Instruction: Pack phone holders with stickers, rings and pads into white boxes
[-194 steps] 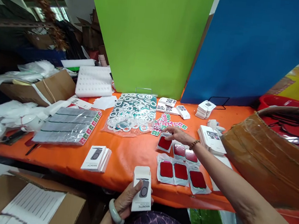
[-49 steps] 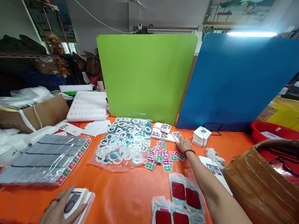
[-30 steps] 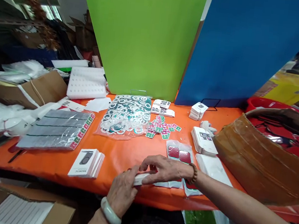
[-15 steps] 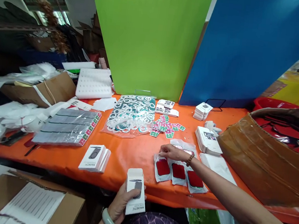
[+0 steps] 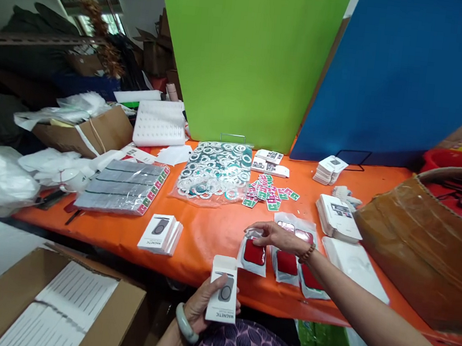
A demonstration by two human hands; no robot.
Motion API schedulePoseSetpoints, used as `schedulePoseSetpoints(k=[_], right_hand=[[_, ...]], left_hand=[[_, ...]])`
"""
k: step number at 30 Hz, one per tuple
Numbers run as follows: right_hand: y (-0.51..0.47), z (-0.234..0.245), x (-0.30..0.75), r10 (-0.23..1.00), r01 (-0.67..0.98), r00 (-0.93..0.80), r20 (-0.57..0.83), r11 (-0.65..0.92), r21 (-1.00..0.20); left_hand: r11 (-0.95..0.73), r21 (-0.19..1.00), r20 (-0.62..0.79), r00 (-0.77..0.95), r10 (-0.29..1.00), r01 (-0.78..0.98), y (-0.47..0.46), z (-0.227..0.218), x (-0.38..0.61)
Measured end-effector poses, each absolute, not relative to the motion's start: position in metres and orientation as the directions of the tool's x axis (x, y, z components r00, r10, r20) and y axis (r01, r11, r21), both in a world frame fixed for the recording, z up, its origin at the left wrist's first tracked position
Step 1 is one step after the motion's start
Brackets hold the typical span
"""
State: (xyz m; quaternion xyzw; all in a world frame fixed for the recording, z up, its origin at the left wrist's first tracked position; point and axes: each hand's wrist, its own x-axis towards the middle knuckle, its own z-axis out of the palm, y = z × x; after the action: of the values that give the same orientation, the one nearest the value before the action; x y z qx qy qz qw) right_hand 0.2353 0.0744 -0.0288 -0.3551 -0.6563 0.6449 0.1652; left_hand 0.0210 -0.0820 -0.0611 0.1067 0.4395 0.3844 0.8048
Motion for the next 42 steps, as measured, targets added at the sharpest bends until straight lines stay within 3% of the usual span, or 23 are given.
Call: schedulePoseSetpoints(k=[3,7,10,18,27,32,37,42], right_hand=[[0.06,-0.007,0.226,0.736,0.151,-0.654,-0.173,-0.097,-0.984],[0.04,0.01,0.215,0.8,0.164,-0.599,0.034,0.164,-0.973],[0.031,0.014,0.21,0.763,0.233,-0.641,0.085,0.298,-0.926],[0.016,0.007,0.196,0.821,0.266,-0.569,0.053,0.244,-0.933],[0.003,-0.005,0.201,0.772,0.285,-0.632,-0.071,0.146,-0.947],[-0.025,-0.031,0.197,0.85,0.38,-0.526,0.039,0.275,-0.883],[-0.054,-0.043,0.203,0.847,0.321,-0.514,0.132,0.332,-0.887],[-0.072,-0.05,0.211,0.856,0.292,-0.456,0.242,0.401,-0.868]], left_hand=[[0.697,0.542,-0.569,0.405,0.716,-0.47,-0.085,-0.063,0.022],[0.684,0.595,-0.471,0.507,0.722,-0.421,-0.087,-0.065,0.027],[0.657,0.623,-0.391,0.559,0.731,-0.424,-0.088,-0.062,0.031],[0.653,0.624,-0.354,0.589,0.726,-0.43,-0.089,-0.06,0.035],[0.62,0.601,-0.369,0.513,0.775,-0.505,-0.094,-0.073,0.041],[0.612,0.583,-0.353,0.511,0.784,-0.535,-0.098,-0.077,0.042],[0.635,0.56,-0.339,0.552,0.762,-0.532,-0.104,-0.078,0.042],[0.629,0.613,-0.297,0.598,0.744,-0.478,-0.106,-0.075,0.044]])
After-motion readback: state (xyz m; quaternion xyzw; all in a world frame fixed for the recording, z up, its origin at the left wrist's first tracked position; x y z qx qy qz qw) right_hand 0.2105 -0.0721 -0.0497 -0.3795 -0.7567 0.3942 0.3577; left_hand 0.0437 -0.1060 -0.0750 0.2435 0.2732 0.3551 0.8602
